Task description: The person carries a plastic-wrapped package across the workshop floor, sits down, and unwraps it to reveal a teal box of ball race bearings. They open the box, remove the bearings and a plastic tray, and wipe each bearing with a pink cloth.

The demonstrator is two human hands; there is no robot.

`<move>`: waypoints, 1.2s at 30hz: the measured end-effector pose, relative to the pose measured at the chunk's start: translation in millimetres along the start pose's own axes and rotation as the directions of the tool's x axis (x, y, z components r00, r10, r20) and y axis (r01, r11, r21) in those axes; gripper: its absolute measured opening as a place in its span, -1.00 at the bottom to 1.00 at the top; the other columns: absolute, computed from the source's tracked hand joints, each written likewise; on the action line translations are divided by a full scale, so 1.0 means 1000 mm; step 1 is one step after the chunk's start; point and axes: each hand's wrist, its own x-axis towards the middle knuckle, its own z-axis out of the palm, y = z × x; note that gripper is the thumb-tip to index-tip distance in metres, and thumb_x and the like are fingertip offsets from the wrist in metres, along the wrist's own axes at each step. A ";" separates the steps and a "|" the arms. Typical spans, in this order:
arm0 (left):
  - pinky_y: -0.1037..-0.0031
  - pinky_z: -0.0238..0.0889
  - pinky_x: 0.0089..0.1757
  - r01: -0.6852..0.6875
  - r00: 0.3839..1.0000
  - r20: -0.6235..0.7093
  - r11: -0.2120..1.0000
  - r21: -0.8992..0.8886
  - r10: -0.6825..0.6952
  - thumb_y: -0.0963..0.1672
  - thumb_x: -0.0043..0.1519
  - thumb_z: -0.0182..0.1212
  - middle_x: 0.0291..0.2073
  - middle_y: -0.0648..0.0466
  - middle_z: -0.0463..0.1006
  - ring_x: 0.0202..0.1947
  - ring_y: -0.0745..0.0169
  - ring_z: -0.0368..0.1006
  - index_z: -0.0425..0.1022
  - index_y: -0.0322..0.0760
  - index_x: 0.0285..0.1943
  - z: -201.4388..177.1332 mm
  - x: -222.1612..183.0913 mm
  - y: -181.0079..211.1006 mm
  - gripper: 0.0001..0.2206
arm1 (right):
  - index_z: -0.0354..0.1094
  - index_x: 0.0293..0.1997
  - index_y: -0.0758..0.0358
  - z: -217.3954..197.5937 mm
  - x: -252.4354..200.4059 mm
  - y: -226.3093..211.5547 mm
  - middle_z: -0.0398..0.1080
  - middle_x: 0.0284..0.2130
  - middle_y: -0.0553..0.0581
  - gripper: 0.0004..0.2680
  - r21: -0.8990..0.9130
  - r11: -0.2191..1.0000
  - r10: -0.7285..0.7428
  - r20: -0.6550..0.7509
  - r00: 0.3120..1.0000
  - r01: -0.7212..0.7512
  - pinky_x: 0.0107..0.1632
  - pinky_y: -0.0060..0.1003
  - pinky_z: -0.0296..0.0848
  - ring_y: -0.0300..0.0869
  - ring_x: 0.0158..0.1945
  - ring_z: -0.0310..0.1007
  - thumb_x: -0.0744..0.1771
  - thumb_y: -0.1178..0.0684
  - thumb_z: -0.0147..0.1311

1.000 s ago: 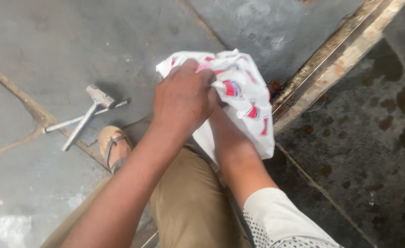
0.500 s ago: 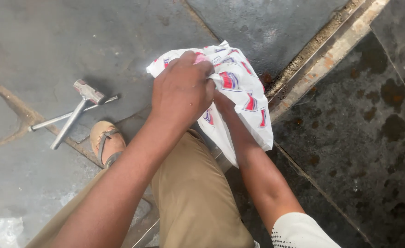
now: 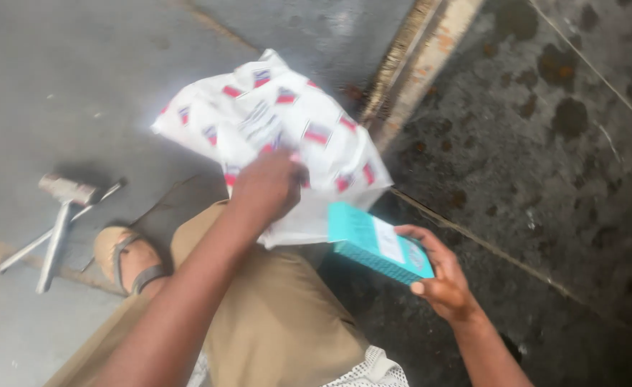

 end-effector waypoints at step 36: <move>0.16 0.45 -0.17 0.166 0.538 0.817 0.976 0.141 -0.209 -0.05 0.18 0.28 -0.28 -0.06 0.66 -0.24 -0.08 0.61 0.71 -0.04 -0.16 0.143 0.017 0.063 -0.85 | 0.13 0.37 0.34 -0.134 0.142 0.280 0.18 0.20 0.44 -0.43 -0.625 0.754 -0.530 -0.760 0.375 -0.201 0.33 0.04 0.24 0.20 0.30 0.18 0.23 -0.01 0.28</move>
